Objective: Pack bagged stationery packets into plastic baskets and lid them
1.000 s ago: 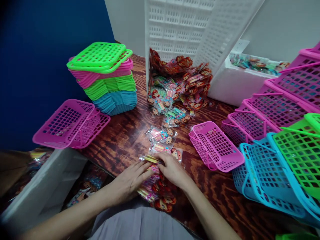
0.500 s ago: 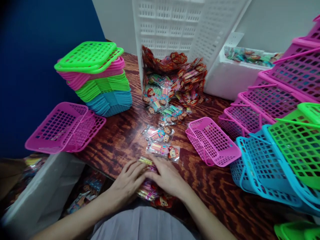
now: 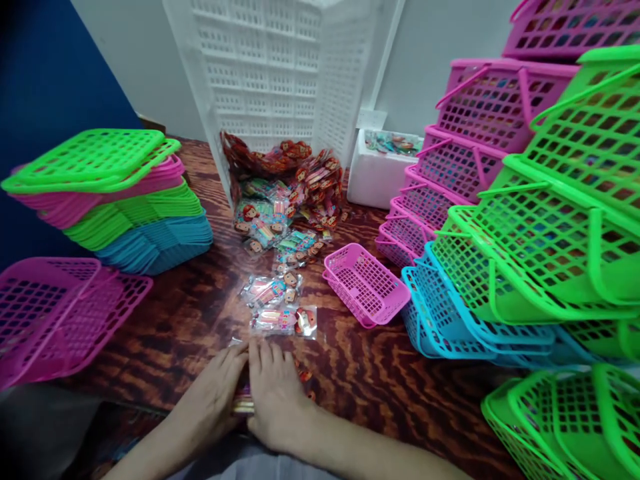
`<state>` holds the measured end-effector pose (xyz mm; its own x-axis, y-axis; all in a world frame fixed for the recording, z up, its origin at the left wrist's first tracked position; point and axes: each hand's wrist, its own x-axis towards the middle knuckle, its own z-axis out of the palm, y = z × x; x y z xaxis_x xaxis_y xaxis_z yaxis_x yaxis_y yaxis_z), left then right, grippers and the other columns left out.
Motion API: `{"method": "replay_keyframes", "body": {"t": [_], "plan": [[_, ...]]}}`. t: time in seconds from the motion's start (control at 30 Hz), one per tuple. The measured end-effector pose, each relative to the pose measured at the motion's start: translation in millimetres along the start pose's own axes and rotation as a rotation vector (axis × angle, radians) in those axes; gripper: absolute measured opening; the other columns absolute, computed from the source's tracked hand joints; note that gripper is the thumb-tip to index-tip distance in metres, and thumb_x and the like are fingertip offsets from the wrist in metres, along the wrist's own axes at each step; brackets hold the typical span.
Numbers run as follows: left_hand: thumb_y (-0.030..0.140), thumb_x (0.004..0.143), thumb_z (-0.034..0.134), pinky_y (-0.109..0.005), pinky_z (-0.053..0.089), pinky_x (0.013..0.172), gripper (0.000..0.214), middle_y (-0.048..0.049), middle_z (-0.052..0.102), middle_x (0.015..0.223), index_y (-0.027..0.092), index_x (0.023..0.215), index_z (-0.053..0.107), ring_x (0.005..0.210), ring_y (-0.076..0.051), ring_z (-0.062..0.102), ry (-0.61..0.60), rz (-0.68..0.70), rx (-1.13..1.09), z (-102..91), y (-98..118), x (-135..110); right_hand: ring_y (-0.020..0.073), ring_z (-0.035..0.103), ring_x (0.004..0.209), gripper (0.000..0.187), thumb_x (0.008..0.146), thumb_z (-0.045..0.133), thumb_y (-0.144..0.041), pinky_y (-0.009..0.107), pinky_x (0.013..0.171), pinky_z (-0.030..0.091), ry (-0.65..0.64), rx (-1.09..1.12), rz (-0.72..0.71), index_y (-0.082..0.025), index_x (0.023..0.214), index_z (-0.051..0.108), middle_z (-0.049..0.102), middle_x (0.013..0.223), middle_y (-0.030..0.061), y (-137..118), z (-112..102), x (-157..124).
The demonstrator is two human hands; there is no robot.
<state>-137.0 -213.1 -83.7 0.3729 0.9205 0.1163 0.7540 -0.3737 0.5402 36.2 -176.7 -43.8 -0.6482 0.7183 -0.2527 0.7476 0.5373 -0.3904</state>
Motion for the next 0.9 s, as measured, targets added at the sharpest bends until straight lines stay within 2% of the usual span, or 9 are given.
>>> {"method": "replay_keyframes", "body": {"t": [0.13,0.27,0.37,0.5,0.6,0.67,0.73,0.8,0.9], "plan": [[0.028,0.072,0.071,-0.049,0.04,0.11,0.064,-0.0117,0.041,0.151,0.026,0.132,0.047,0.136,-0.035,0.042,0.006,-0.199,-0.546,-15.9,-16.4,-7.9,0.0402,0.05,0.117,0.118,0.059,0.08,-0.03,0.056,0.094,0.046,0.092,-0.025,-0.073,-0.018,0.156,0.012,0.044,0.141,0.024,6.9,3.6,-0.1],[0.061,0.082,0.061,-0.048,0.041,0.111,0.055,-0.0095,0.053,0.142,0.024,0.123,0.055,0.135,-0.035,0.046,0.233,-0.495,-0.862,-16.0,-30.5,0.8,0.0382,0.052,0.114,0.108,0.054,0.081,-0.028,0.053,0.091,0.048,0.14,0.089,-0.079,-0.025,0.15,0.03,0.05,0.131,0.018,20.8,-1.6,7.6],[0.077,0.079,0.052,-0.052,0.046,0.105,0.069,-0.0088,0.061,0.133,0.028,0.127,0.057,0.131,-0.036,0.049,0.275,-0.541,-0.865,-11.6,-34.8,20.5,0.0352,0.056,0.113,0.105,0.05,0.083,-0.028,0.049,0.096,0.047,0.168,0.41,-0.032,-0.029,0.145,0.039,0.056,0.129,0.011,34.8,-13.7,5.0],[0.083,0.083,0.033,-0.05,0.056,0.088,0.078,-0.0133,0.062,0.133,0.026,0.132,0.054,0.118,-0.035,0.06,0.153,-0.438,-0.892,-18.4,-21.6,55.5,0.0254,0.063,0.112,0.091,0.065,0.075,-0.026,0.039,0.099,0.048,0.139,1.026,-0.055,-0.031,0.147,0.035,0.064,0.126,0.0026,63.0,-55.3,-23.9],[0.066,0.094,0.036,-0.045,0.053,0.096,0.063,-0.0143,0.055,0.141,0.021,0.136,0.048,0.114,-0.029,0.063,0.151,-0.324,-0.936,-22.3,8.1,95.4,0.0249,0.059,0.122,0.09,0.067,0.074,-0.019,0.037,0.103,0.046,0.277,1.177,-0.045,-0.029,0.148,0.034,0.057,0.139,0.0047,95.4,-107.1,-48.1],[0.057,0.096,0.041,-0.043,0.054,0.094,0.053,-0.0141,0.054,0.14,0.019,0.133,0.049,0.109,-0.027,0.065,0.134,-0.283,-0.872,-18.1,28.1,135.8,0.0243,0.055,0.126,0.092,0.065,0.073,-0.016,0.036,0.106,0.043,0.455,1.028,0.053,-0.026,0.148,0.035,0.053,0.143,0.0056,123.2,-140.0,-52.9],[0.048,0.098,0.04,-0.042,0.048,0.101,0.049,-0.0138,0.051,0.144,0.018,0.137,0.045,0.121,-0.026,0.059,0.185,-0.226,-0.658,-8.3,41.5,184.7,0.025,0.058,0.119,0.084,0.063,0.073,-0.017,0.037,0.103,0.045,0.584,0.858,0.191,-0.022,0.142,0.043,0.058,0.136,0.0067,152.7,-161.9,-46.1],[0.039,0.096,0.046,-0.041,0.035,0.113,0.052,-0.0159,0.044,0.15,0.014,0.141,0.041,0.136,-0.026,0.044,0.195,-0.201,-0.59,4.3,47.4,232.6,0.0235,0.065,0.1,0.07,0.061,0.073,-0.019,0.036,0.091,0.052,0.54,0.868,0.31,-0.019,0.129,0.055,0.068,0.115,0.0053,179.1,-169.7,-31.4],[0.036,0.096,0.048,-0.038,0.038,0.109,0.048,-0.0145,0.056,0.14,0.014,0.138,0.046,0.129,-0.025,0.052,0.141,-0.154,-0.543,20.7,48.3,281.1,0.0179,0.065,0.075,0.049,0.06,0.074,-0.022,0.031,0.075,0.055,0.369,1.052,0.424,-0.017,0.108,0.063,0.07,0.085,0.0003,206.1,-162.1,-9.0]]}}
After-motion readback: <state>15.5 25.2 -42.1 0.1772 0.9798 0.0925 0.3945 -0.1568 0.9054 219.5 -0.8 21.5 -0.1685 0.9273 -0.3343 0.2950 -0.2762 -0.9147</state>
